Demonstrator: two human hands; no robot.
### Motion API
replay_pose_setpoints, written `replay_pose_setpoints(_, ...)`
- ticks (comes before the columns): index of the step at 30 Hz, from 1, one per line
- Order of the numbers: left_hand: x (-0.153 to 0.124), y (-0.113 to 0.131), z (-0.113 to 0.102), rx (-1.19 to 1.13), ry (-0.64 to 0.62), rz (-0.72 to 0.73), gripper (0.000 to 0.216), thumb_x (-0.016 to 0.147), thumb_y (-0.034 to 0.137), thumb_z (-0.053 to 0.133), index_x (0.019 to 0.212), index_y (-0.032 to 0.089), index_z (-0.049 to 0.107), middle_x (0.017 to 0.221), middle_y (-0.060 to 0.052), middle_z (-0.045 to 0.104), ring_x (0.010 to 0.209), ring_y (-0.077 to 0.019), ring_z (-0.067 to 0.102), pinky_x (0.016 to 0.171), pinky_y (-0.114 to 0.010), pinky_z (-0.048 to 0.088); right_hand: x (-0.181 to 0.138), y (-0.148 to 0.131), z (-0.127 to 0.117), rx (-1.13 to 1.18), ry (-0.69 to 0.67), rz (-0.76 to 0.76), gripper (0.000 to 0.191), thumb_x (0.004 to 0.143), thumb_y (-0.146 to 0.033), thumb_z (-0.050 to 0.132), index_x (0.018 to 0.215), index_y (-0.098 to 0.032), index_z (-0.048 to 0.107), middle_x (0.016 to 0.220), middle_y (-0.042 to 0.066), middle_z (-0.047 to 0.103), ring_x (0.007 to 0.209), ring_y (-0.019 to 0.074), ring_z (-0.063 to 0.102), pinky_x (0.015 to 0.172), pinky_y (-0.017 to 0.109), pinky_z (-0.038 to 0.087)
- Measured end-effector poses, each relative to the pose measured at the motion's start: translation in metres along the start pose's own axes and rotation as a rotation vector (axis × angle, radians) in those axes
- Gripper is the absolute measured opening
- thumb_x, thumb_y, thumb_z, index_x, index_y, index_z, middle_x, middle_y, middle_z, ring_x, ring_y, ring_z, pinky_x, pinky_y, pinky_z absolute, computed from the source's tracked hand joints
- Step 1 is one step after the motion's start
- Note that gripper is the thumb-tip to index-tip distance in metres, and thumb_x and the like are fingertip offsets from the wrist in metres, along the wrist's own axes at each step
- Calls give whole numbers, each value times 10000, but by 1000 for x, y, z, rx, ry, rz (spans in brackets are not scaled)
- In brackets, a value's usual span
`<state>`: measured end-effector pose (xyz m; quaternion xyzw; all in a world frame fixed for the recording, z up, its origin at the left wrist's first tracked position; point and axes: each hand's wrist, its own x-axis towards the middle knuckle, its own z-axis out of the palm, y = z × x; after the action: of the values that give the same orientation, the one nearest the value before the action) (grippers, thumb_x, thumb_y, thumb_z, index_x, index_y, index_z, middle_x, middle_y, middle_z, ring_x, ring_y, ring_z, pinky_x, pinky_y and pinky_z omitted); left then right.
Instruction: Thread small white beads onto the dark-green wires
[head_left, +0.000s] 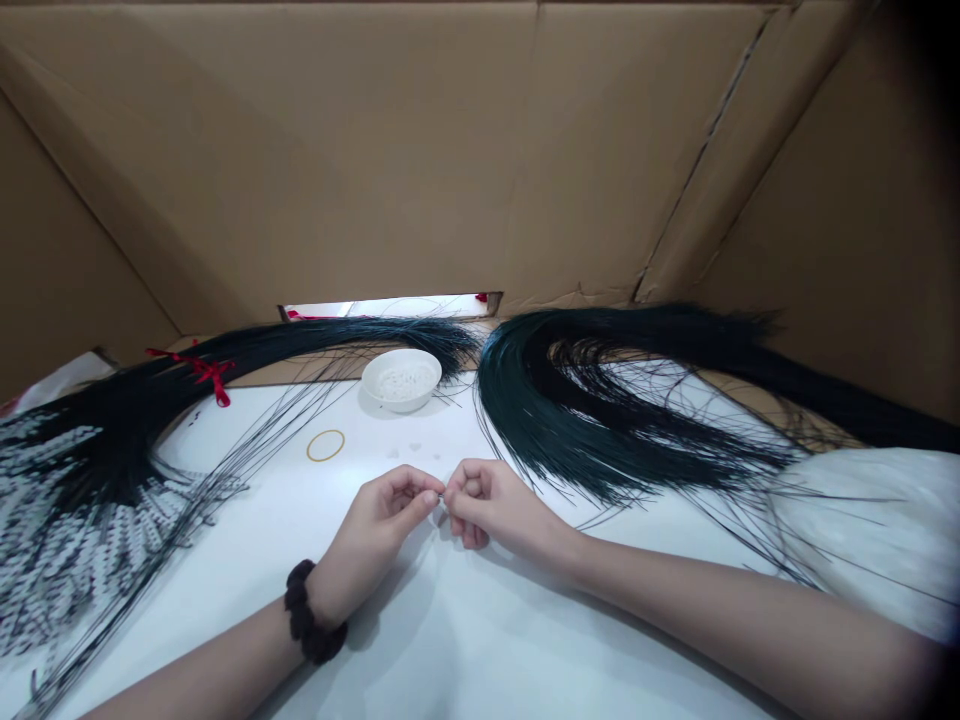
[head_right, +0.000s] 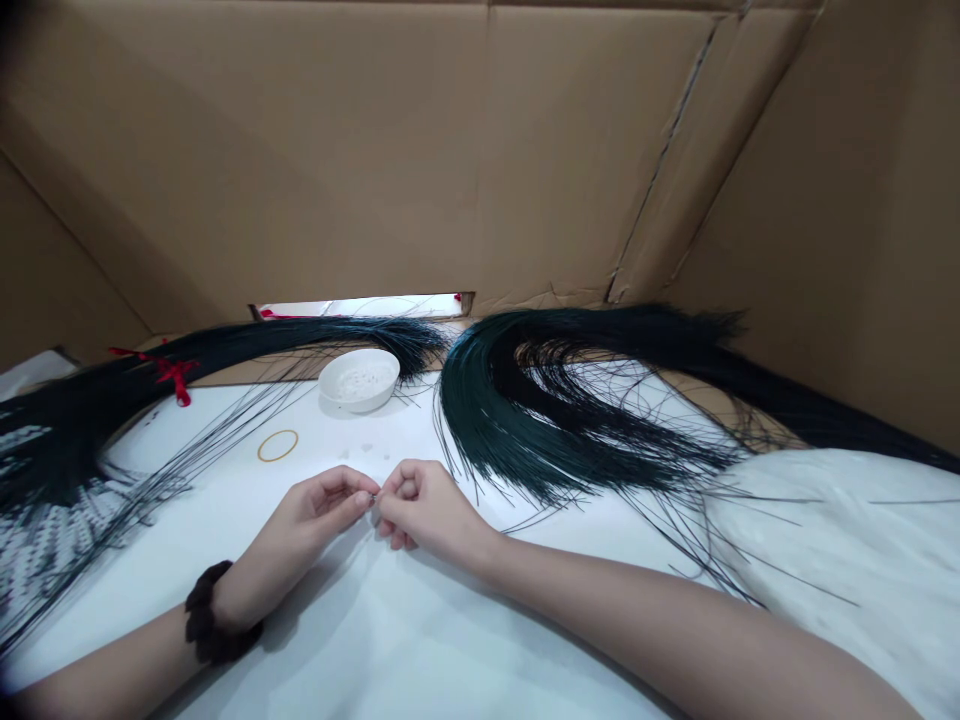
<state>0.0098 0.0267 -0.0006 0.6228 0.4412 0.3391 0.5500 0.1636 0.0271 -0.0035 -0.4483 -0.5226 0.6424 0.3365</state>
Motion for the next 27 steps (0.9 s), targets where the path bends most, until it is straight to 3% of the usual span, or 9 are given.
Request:
replay_pose_setpoints(16, 0, 3, 0, 70, -23, 22, 149, 783, 289, 473, 769, 151, 525, 703, -29, 598, 702, -164, 546, 677, -275, 407, 0, 2, 1, 2, 16, 3, 30, 635, -116, 460, 644, -144, 460, 483, -30, 532, 384, 50, 465, 393, 160, 345)
replay_pose_setpoints(21, -3, 2, 2, 210, 27, 76, 143, 798, 277, 438, 781, 161, 519, 718, -23, 583, 697, -160, 533, 659, -263, 399, 1, 4, 1, 8, -2, -20, 19, 669, -145, 480, 658, -140, 465, 493, -24, 539, 395, 51, 472, 395, 155, 343)
replay_pose_setpoints(27, -4, 2, 0, 371, 49, 154, 105, 791, 224, 430, 807, 173, 520, 740, -19, 563, 703, -155, 512, 659, -257, 396, 2, 4, -1, -8, -53, -36, 149, 735, -271, 502, 686, -136, 458, 520, -15, 556, 400, 54, 489, 396, 159, 339)
